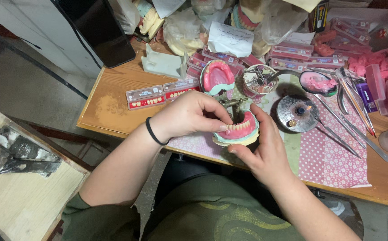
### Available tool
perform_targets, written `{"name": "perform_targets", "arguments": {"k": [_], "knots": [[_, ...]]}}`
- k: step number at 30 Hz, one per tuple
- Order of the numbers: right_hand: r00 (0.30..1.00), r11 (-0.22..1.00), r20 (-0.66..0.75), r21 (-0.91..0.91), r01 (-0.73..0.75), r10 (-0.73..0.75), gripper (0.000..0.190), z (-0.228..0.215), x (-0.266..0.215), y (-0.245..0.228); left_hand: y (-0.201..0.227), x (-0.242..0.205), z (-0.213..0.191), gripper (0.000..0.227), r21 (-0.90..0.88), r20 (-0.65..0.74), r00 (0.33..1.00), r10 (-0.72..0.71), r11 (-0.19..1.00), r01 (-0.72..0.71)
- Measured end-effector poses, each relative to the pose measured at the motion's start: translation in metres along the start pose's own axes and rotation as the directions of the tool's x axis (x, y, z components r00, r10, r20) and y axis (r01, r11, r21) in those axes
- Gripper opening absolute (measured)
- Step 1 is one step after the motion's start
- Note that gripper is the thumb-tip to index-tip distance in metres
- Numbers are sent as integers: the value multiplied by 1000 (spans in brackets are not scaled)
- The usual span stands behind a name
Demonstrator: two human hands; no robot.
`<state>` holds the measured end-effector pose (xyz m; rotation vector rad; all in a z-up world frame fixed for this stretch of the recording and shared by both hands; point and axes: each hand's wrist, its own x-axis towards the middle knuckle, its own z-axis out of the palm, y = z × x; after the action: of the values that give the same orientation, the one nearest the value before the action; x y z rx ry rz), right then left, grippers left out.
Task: The person applies pink material to a dental mold using a small metal tool, repeatedly dipping the tool into a container. They also handle a small pink object and place it into the mold.
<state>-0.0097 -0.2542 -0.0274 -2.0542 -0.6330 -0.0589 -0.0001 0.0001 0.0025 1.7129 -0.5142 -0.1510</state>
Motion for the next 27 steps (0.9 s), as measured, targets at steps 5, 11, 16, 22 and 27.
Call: {"name": "perform_targets", "arguments": {"k": [5, 11, 16, 22, 27], "knots": [[1000, 1000, -3, -7, 11, -11, 107, 0, 1, -1, 15, 4, -4, 18, 104, 11, 999, -40, 994, 39], [1000, 1000, 14, 13, 5, -6, 106, -1, 1, 1, 8, -2, -3, 23, 21, 17, 997, -75, 997, 74], [998, 996, 39, 72, -46, 44, 105, -6, 1, -2, 11, -22, 9, 46, -67, 1, 996, -91, 994, 91], [985, 966, 138, 220, -135, 106, 108, -20, 0, 1, 4, -37, 31, 77, -20, -70, 997, 42, 999, -44], [950, 984, 292, 98, -145, 111, 111, -43, 1, -10, 19, -40, 46, 69, 379, -94, 984, 151, 919, -105]]}}
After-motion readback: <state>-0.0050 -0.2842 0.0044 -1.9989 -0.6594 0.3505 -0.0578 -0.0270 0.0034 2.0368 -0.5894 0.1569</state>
